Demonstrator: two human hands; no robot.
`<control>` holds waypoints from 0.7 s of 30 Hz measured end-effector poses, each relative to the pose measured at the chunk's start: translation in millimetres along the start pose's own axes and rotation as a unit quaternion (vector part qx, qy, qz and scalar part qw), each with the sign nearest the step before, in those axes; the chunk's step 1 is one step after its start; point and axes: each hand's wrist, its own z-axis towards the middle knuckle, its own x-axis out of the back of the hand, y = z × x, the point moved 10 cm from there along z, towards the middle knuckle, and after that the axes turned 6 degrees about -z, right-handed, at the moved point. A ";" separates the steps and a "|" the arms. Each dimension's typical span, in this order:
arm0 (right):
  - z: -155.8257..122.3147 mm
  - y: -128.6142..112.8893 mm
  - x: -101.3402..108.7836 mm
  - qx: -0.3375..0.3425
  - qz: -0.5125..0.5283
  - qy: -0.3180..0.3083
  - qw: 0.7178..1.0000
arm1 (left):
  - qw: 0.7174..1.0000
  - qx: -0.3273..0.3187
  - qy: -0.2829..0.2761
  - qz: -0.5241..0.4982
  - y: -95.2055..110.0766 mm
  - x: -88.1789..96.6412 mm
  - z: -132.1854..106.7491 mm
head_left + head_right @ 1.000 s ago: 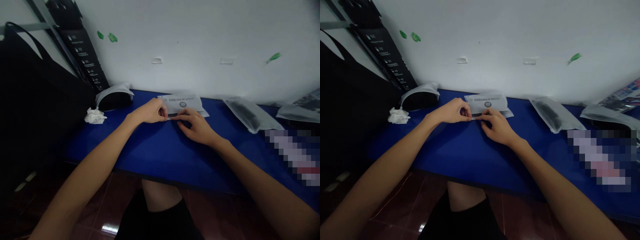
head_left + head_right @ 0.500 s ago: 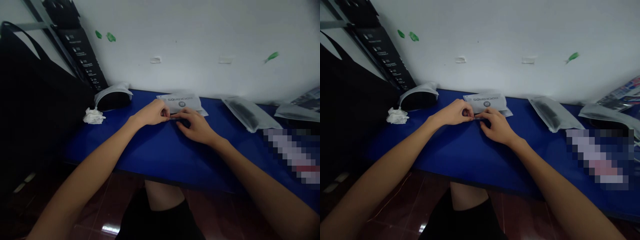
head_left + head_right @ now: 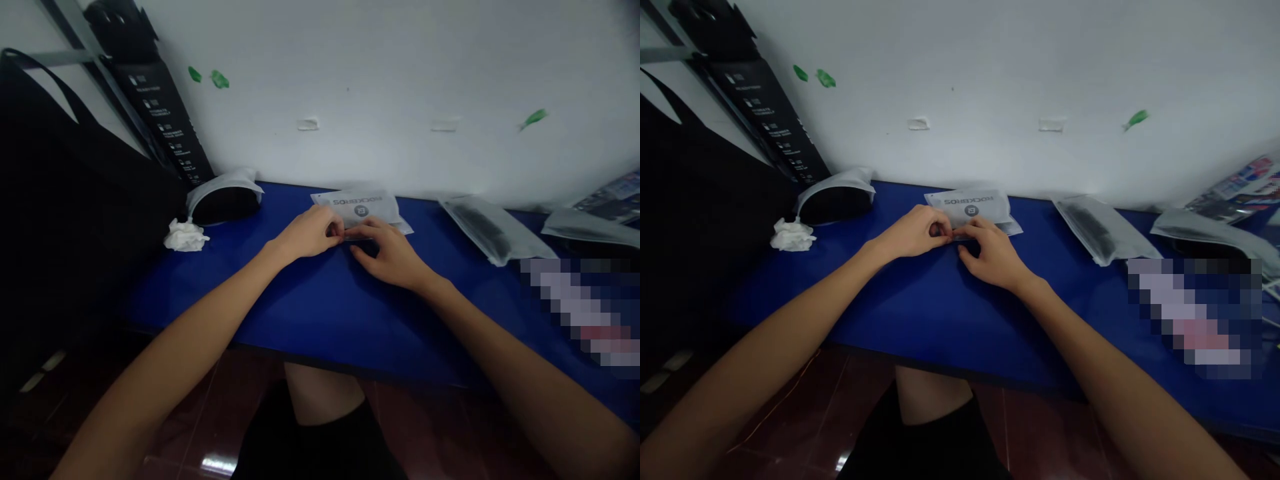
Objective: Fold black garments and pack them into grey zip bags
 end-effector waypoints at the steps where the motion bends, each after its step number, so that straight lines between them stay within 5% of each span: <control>1: 0.1 0.2 0.4 0.000 0.002 0.002 1.000 | 1.000 0.002 0.001 0.002 -0.2 0.2 -0.3; 21: 3.4 -13.8 4.7 0.048 -0.054 -0.026 0.997 | 0.995 -0.059 -0.073 0.043 3.3 12.3 -1.9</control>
